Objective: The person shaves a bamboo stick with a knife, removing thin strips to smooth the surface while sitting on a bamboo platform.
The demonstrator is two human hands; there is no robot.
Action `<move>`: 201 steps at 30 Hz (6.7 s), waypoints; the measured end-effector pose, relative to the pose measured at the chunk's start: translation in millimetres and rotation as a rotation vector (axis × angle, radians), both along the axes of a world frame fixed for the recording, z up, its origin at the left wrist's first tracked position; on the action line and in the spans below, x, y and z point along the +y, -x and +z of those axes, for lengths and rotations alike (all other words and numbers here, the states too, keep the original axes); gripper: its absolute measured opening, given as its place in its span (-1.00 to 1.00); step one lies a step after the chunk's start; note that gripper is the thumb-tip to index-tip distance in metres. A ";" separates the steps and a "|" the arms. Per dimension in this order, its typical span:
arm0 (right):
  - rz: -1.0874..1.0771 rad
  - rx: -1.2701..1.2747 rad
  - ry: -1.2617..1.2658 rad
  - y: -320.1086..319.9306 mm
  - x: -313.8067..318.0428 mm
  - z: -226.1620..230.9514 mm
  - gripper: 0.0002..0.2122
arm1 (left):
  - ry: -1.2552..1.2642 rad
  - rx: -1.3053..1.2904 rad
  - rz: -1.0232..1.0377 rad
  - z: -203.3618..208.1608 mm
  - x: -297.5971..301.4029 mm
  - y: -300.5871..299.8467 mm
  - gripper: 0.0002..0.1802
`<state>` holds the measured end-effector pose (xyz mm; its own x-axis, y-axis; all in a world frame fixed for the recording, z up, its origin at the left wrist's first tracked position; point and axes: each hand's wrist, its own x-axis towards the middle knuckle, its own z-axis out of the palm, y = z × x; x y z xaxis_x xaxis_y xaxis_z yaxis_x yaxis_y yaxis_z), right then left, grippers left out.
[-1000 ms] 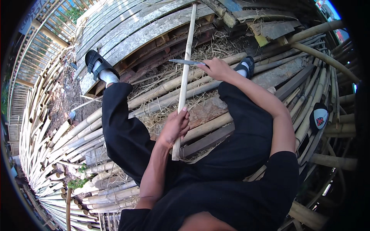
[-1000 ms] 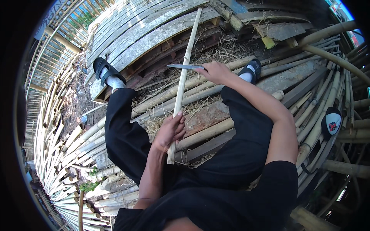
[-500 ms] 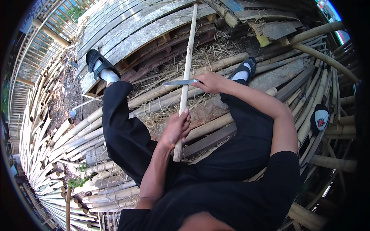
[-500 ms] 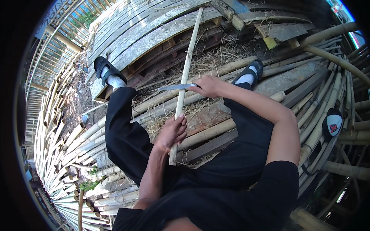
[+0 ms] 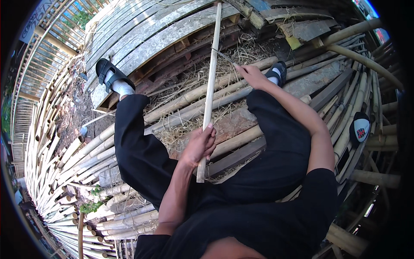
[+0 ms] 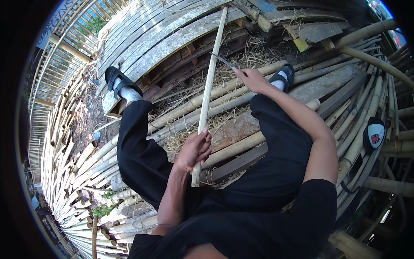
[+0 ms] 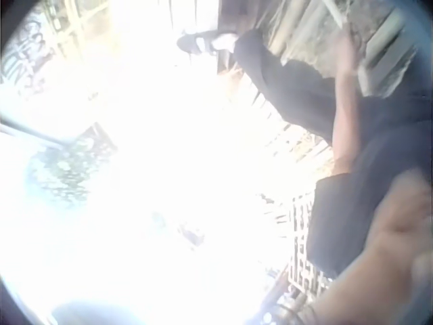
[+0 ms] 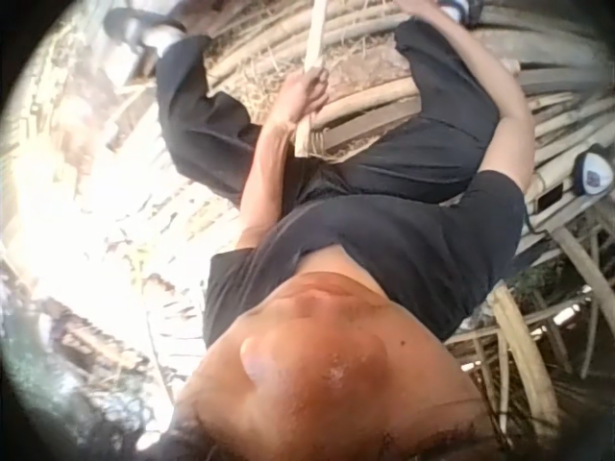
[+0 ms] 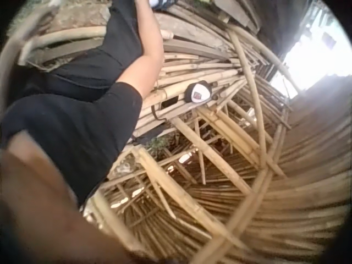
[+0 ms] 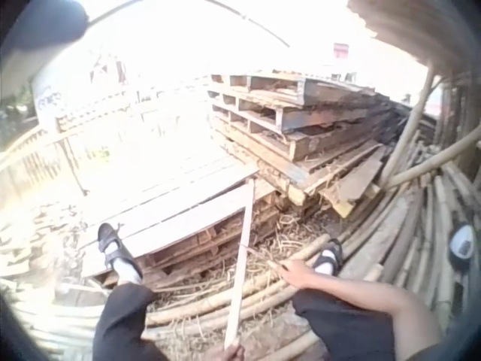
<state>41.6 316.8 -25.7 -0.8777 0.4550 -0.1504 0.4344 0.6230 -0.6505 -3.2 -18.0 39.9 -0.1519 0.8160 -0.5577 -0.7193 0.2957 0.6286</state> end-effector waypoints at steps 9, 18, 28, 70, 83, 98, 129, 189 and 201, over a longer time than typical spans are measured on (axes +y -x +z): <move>0.441 -0.018 -0.113 16.6 -46.1 33.8 -0.55 | 0.018 0.032 0.007 0.7 -3.2 -1.8 -0.60; 0.363 -0.083 -0.179 26.5 -54.1 49.7 -0.55 | 0.026 0.003 0.053 3.4 -4.5 2.1 -0.60; 0.227 -0.149 -0.177 30.2 -30.7 39.7 -0.52 | 0.026 -0.025 0.043 5.7 -2.6 -0.3 -0.60; 0.266 -0.205 -0.207 16.2 -18.8 49.6 -0.41 | 0.185 0.325 0.017 -10.2 0.8 -9.7 -0.59; 0.247 -0.176 -0.370 21.1 3.3 51.4 -0.44 | 0.194 0.317 0.007 -7.4 4.3 -8.2 -0.58; 0.292 -0.157 -0.249 23.8 -55.4 43.2 -0.42 | 0.203 0.252 0.072 -13.3 -1.3 -2.6 -0.62; 0.208 -0.234 -0.532 43.9 15.8 44.0 -0.37 | 0.216 0.235 0.065 -12.5 2.9 -2.3 -0.62; -0.328 -0.007 0.962 52.7 -75.9 95.5 -0.73 | -0.108 0.115 0.071 0.4 1.5 -10.0 -0.53; -0.355 -0.022 0.761 18.7 -114.2 131.4 -0.73 | -0.462 0.170 -0.214 36.4 -21.0 -14.2 -0.67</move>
